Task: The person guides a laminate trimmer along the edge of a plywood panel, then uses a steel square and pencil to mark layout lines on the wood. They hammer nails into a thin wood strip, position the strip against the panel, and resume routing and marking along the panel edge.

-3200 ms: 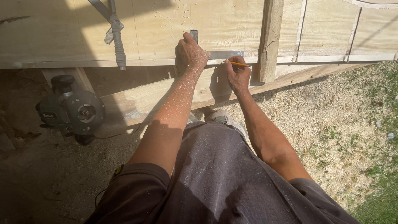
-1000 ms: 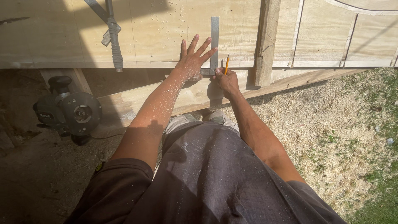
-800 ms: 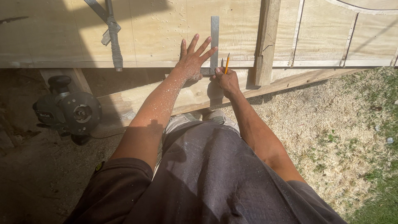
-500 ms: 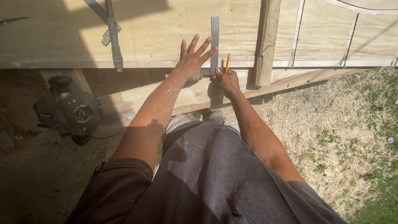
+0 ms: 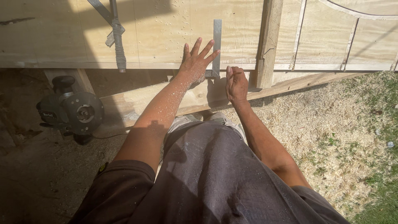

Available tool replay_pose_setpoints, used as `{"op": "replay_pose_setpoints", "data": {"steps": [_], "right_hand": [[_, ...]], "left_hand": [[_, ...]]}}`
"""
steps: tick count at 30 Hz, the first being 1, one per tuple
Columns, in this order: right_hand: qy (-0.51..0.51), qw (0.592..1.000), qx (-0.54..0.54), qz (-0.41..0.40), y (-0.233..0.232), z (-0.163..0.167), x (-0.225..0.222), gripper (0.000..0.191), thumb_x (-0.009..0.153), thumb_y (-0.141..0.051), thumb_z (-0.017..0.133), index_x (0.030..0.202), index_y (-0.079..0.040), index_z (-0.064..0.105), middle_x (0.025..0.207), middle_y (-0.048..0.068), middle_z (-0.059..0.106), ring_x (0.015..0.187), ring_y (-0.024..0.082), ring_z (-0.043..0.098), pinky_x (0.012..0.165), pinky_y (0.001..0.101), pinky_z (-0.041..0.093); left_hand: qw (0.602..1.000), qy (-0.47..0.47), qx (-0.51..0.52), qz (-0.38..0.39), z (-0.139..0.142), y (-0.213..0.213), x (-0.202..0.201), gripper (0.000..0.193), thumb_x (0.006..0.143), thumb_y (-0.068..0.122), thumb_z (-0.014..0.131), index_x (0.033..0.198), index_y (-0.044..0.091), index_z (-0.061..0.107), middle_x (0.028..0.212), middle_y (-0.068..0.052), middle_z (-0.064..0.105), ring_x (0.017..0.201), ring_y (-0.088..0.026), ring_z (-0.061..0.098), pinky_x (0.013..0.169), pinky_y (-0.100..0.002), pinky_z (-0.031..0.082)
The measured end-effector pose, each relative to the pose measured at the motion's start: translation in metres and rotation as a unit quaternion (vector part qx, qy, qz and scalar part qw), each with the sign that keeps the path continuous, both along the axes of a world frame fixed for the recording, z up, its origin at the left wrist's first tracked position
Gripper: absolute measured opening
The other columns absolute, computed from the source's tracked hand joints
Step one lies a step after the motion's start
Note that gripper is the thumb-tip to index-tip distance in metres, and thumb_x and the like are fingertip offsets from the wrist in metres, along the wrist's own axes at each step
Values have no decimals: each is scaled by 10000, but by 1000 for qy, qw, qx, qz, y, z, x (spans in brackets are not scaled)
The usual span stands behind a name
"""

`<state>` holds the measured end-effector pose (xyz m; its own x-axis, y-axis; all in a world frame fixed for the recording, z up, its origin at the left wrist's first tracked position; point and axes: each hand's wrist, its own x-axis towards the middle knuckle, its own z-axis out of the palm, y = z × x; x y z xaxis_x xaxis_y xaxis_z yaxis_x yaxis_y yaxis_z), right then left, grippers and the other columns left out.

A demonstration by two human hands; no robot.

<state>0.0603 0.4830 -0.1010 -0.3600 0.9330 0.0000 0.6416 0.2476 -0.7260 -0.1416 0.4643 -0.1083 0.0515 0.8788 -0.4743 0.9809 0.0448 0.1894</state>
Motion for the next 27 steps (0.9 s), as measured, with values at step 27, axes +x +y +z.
{"op": "replay_pose_setpoints", "data": {"steps": [27], "right_hand": [[36, 992, -10, 118, -8, -19, 6, 440, 977, -43, 619, 1415, -78, 586, 1249, 194, 688, 1145, 350, 669, 999, 421, 533]], "left_hand": [[1000, -1, -24, -3, 18, 1, 1, 1133, 763, 145, 810, 1648, 291, 118, 1720, 51, -9, 1571, -387, 24, 1193, -743, 172]]}}
